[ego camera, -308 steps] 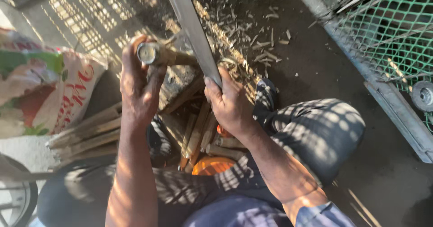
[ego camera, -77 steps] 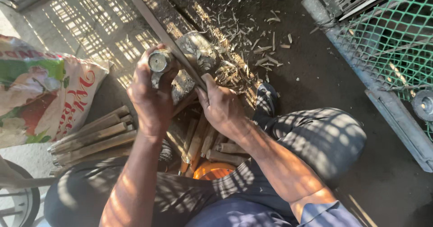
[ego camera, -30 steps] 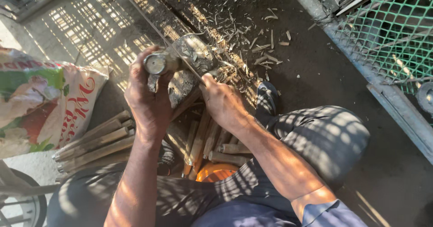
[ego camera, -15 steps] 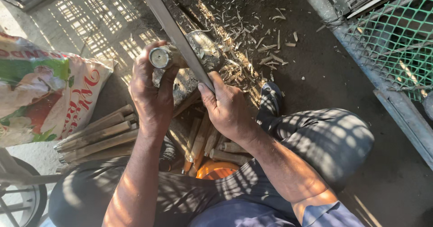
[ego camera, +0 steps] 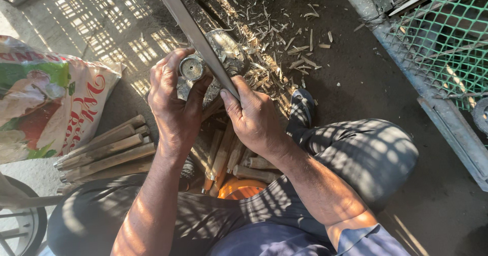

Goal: The person sits on the ground and uses a machete to repeatedly shave and sharpen the end of a bamboo stick. The person holds the stick in the left hand and strikes it with the machete in the right hand, rotating the stick to shape the tip.

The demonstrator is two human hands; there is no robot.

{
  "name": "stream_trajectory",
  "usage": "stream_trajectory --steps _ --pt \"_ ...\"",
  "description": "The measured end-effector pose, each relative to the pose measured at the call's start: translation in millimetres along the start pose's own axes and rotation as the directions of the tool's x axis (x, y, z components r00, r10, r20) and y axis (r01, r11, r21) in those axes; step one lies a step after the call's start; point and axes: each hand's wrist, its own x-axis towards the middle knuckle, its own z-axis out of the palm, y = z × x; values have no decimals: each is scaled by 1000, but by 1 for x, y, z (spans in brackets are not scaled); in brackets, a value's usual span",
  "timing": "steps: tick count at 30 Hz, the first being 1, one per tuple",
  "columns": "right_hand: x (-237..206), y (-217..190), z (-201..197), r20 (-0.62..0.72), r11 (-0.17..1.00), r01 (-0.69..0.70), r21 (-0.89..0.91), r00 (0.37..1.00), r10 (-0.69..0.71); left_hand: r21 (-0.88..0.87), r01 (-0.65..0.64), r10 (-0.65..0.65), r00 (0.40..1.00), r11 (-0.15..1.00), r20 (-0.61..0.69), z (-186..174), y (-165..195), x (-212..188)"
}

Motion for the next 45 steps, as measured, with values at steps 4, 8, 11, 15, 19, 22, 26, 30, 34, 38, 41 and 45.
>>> stream_trajectory --steps 4,8,11,15,19,22,26,30,34,38,41,45 --pt "-1 2 0 26 1000 -15 2 1000 15 8 8 -8 1000 1000 -1 1 0 -1" --pt "-2 6 4 -30 991 111 -82 993 -113 -18 -1 0 1000 1000 -22 3 1 -3" --pt "-5 8 7 -8 980 125 -157 992 -128 18 -6 7 999 1000 -48 5 2 -4" --pt "-11 10 9 15 976 78 -202 997 -77 97 26 -21 998 995 -55 4 3 -5" --pt "-10 9 11 -57 909 167 -382 978 -203 87 51 -45 997 995 -66 4 3 -2" --pt "-4 5 8 -59 935 170 -310 979 -197 80 -15 23 995 997 -94 3 7 4" --pt "-7 6 8 38 966 132 -222 991 -126 83 100 -98 995 992 -33 1 6 -8" --pt "2 14 17 28 919 137 -368 990 -137 144 29 -16 996 989 -92 6 -1 1" --pt "-13 18 10 32 946 182 -267 983 -180 150 74 -76 997 986 8 -3 3 -6" --pt "-13 25 6 -19 922 160 -352 984 -177 215 14 -15 1000 976 0 -6 1 -3" --pt "-3 28 12 209 921 -76 -381 964 166 258 190 -209 977 947 46 -8 -1 -7" --pt "5 28 15 251 872 -336 356 933 257 27 24 -24 999 999 -31 -7 -9 2"
